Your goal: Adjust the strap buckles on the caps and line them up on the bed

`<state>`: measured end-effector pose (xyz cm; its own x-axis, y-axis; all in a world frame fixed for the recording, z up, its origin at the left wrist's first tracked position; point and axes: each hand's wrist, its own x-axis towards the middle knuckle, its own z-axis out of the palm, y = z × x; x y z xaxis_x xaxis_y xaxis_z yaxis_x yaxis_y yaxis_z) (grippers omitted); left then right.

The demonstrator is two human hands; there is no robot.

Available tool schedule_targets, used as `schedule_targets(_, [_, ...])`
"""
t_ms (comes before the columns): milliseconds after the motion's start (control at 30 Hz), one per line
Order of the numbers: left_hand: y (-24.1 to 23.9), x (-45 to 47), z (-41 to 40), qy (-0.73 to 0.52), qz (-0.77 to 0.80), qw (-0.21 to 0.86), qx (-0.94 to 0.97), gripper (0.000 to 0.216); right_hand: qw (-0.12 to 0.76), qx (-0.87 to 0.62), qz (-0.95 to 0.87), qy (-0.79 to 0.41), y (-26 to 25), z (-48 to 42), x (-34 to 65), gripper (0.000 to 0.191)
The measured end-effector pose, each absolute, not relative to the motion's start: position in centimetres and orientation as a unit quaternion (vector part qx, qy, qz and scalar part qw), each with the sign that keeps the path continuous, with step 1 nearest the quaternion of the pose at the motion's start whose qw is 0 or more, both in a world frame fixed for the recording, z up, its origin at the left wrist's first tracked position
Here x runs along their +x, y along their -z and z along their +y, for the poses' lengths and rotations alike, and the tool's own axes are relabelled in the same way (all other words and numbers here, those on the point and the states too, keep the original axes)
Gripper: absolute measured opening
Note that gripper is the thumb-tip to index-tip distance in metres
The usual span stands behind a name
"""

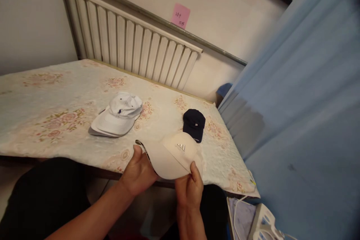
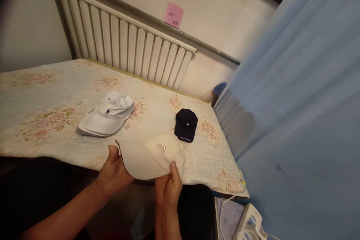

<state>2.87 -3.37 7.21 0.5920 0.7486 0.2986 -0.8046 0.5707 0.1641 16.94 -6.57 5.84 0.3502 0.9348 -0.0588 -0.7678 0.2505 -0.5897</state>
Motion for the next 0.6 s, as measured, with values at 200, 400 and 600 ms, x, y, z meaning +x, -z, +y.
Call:
schedule_targets(200, [-6.4, 1.9, -2.5, -0.439, -0.039, 0.891, 0.111, 0.068, 0.762, -0.254, -0.149, -0.577, -5.5, -6.9, 18.0, 0.056])
schedule_targets(400, [-6.2, 1.6, -2.3, -0.450, 0.035, 0.888, 0.082, 0.075, 0.757, -0.278, -0.099, -0.583, -5.3, -6.6, 19.3, 0.046])
schedule_targets(600, [-7.8, 1.9, -2.6, -0.485, 0.127, 0.865, 0.020, 0.062, 0.718, -0.301, -0.040, -0.627, -5.4, -6.4, 19.7, 0.029])
